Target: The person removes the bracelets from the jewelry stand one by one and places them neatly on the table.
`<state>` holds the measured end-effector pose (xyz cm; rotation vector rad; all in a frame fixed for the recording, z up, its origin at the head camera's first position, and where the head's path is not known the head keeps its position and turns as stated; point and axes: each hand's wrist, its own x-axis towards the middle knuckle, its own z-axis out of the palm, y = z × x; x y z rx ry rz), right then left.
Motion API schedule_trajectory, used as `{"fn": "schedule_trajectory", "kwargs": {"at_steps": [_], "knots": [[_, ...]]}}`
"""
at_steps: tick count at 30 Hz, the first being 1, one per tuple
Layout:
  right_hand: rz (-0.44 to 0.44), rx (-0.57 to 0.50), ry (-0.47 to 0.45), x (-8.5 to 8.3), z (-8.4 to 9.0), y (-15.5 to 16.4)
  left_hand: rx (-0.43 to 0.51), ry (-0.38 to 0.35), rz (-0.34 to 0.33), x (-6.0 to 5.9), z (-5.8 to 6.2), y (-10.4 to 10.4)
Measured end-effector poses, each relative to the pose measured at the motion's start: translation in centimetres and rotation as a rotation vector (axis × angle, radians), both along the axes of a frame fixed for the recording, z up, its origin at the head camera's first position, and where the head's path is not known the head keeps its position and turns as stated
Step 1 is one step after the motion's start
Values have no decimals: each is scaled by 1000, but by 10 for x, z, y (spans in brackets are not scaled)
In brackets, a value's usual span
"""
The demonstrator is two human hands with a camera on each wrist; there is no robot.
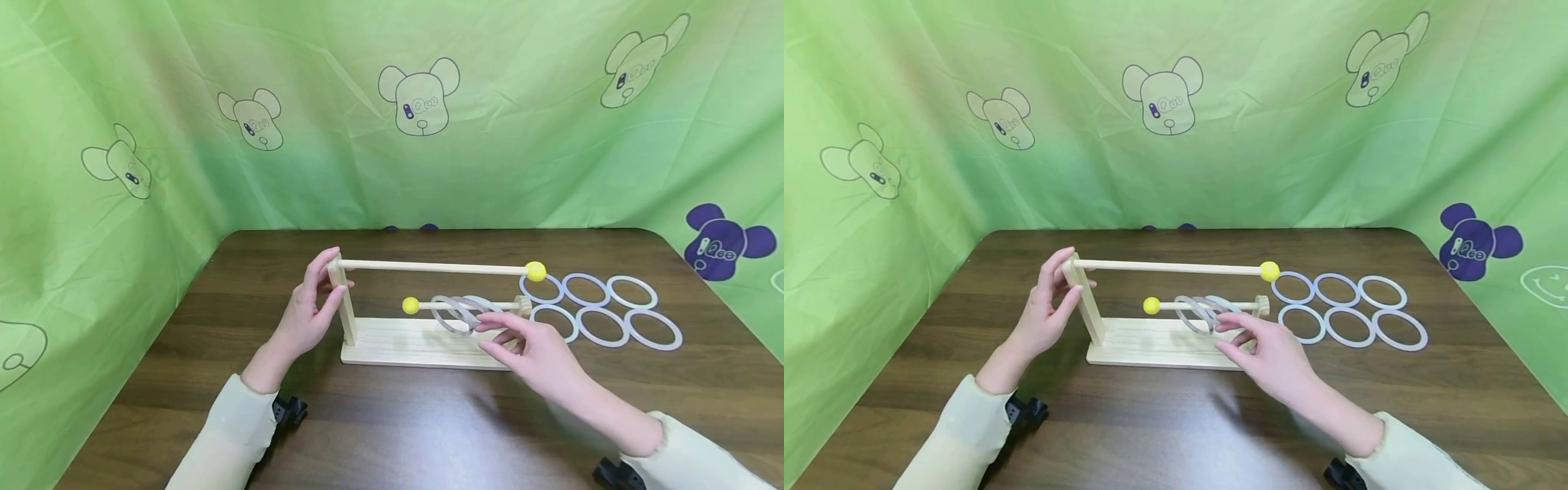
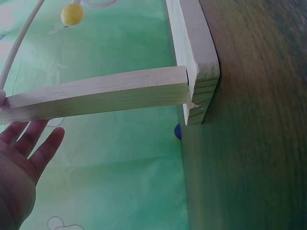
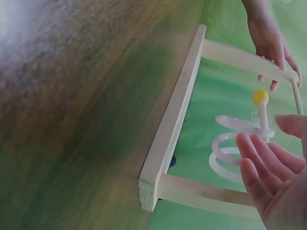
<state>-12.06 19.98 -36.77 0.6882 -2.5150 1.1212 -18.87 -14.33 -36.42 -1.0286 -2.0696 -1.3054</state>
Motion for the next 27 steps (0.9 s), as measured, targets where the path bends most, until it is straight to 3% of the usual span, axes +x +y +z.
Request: {"fn": "schedule_trajectory", "kwargs": {"at_steps": [6,13,27], "knots": [[-41,44,-20,0,0,-4,0,-7,0,0,1,0],[-8,36,-79,-4,-5,-14,0,-5,2,1,1,0],[140,-140,-158,-14,-13,-37,-6,-10,-5,0,1,-1]]}}
